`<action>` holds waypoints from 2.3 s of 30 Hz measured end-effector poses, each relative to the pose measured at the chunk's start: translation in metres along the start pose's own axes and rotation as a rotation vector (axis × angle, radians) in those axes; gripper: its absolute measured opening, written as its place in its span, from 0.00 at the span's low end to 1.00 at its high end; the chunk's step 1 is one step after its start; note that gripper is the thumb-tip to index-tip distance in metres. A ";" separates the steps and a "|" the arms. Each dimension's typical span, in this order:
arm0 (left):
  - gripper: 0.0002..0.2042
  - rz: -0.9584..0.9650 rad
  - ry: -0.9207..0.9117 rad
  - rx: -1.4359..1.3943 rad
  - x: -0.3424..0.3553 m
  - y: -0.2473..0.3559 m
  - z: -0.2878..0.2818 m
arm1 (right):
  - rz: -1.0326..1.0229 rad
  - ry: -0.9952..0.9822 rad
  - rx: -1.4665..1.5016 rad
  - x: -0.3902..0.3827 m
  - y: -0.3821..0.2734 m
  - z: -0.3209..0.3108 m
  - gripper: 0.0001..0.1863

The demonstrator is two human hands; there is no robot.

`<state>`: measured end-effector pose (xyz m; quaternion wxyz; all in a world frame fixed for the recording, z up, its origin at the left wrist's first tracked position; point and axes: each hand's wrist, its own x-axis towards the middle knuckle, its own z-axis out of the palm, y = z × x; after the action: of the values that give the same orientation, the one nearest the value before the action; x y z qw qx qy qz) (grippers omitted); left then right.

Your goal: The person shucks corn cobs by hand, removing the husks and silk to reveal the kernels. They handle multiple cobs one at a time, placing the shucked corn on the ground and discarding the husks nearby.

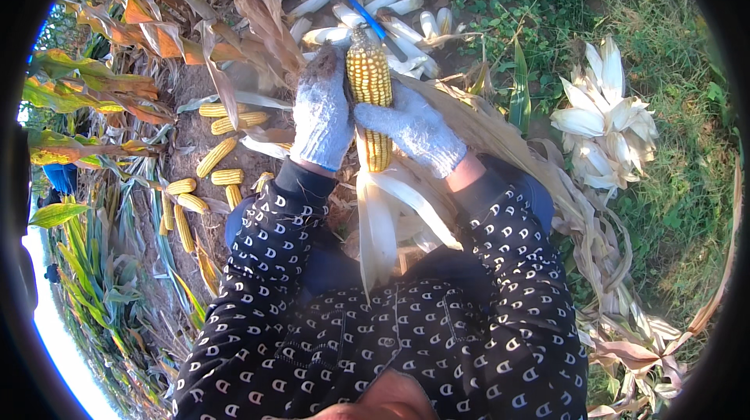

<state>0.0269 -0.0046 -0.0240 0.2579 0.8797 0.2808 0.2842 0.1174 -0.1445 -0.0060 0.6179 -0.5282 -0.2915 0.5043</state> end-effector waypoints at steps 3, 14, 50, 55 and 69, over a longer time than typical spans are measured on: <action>0.17 -0.306 0.091 -0.832 -0.002 -0.007 0.013 | -0.081 0.009 0.024 0.001 0.011 0.004 0.26; 0.13 -0.656 0.266 -1.291 0.012 0.002 0.011 | -0.324 0.210 -0.309 0.014 0.043 0.007 0.31; 0.37 -0.081 -0.575 -0.612 -0.015 0.030 0.005 | -0.579 0.434 0.675 0.018 -0.024 -0.046 0.20; 0.35 -0.258 -0.654 -0.644 -0.032 0.024 0.021 | -0.505 0.368 0.666 0.022 -0.028 -0.049 0.22; 0.22 -0.396 -0.376 -0.575 -0.069 0.006 0.042 | -0.472 0.290 -0.219 0.024 -0.001 0.004 0.36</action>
<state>0.0090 -0.0650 -0.0745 0.5904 0.7373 0.3017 0.1298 0.1213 -0.1207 -0.0081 0.6927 -0.5757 -0.3677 0.2314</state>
